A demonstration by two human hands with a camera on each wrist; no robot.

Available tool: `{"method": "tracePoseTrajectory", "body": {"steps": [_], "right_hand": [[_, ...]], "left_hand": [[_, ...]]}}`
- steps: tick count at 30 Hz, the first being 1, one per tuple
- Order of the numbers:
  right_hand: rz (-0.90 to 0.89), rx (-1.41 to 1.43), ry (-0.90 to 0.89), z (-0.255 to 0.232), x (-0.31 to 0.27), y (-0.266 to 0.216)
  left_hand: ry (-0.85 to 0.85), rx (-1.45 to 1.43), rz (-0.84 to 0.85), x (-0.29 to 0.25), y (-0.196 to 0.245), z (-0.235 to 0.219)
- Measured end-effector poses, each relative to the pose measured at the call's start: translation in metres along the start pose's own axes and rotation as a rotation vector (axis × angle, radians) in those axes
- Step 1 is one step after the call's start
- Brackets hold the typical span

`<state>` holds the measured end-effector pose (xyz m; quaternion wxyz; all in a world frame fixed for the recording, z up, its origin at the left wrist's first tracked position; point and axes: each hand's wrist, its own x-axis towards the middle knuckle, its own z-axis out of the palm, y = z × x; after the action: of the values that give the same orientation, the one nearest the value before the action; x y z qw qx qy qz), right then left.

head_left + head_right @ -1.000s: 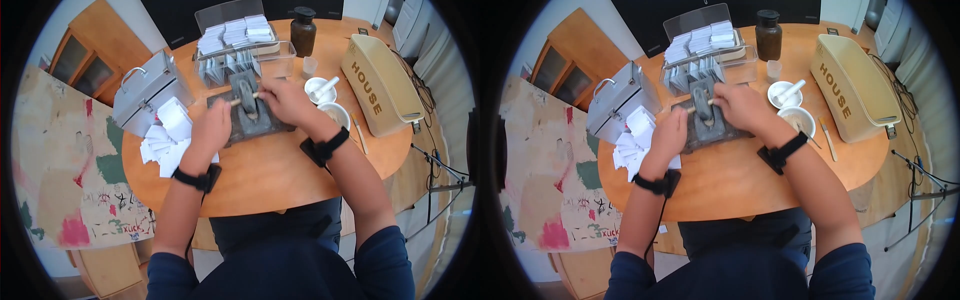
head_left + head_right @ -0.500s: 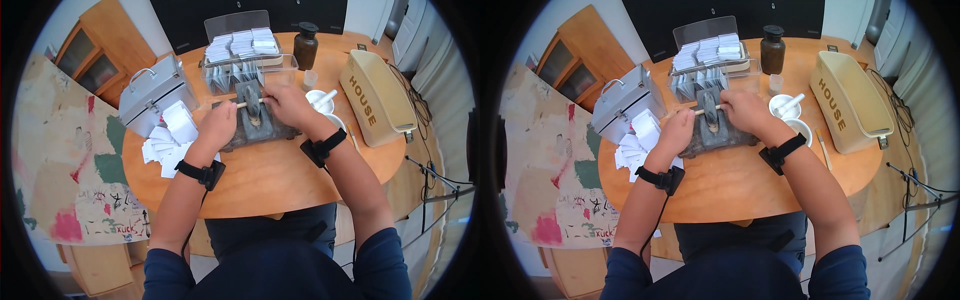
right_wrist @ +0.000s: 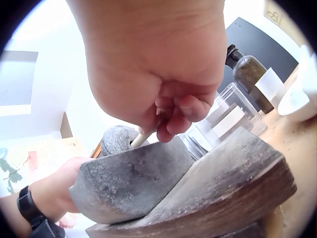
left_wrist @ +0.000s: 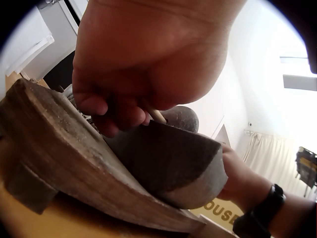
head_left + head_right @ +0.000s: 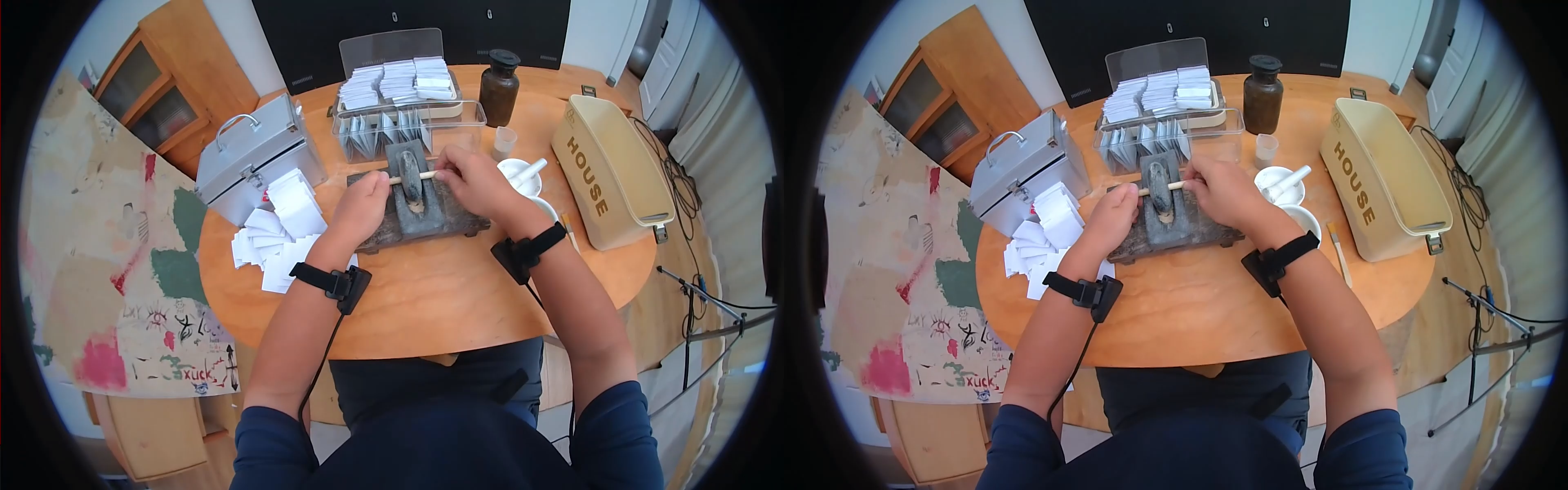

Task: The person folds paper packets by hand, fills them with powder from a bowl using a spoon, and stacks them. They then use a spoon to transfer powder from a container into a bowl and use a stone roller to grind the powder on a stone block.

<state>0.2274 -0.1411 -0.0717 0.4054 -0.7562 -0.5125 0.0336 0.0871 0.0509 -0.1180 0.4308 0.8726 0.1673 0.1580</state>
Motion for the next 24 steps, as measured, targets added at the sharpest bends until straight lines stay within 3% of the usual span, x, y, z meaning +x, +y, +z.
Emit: {"method": "tracePoseTrajectory", "body": {"steps": [2,5,9,11,14,17,20,24], "right_hand": [[0.081,0.138,-0.015,0.002,-0.001,0.003],[0.181,0.275,-0.058,0.003,-0.002,0.007],[0.162,0.295,-0.028,0.007,0.0,0.007],[0.186,0.229,0.003,0.007,0.005,0.005],[0.206,0.241,0.01,0.01,0.01,0.012],[0.137,0.256,0.035,0.016,0.0,0.017],[0.215,0.185,0.028,0.015,0.003,0.014],[0.225,0.15,0.061,0.014,0.005,0.009]], "left_hand": [[0.018,-0.133,-0.064,-0.001,0.001,0.0],[0.019,-0.033,-0.067,-0.004,0.005,-0.003],[0.11,0.109,-0.157,-0.009,0.032,-0.005],[0.185,0.254,-0.051,-0.005,0.03,-0.007],[0.164,0.299,-0.051,-0.007,0.032,-0.008],[0.121,0.267,-0.119,-0.022,0.04,-0.007],[0.231,0.303,-0.047,-0.017,0.042,-0.001],[0.196,0.2,-0.101,-0.007,0.032,-0.004]]}}
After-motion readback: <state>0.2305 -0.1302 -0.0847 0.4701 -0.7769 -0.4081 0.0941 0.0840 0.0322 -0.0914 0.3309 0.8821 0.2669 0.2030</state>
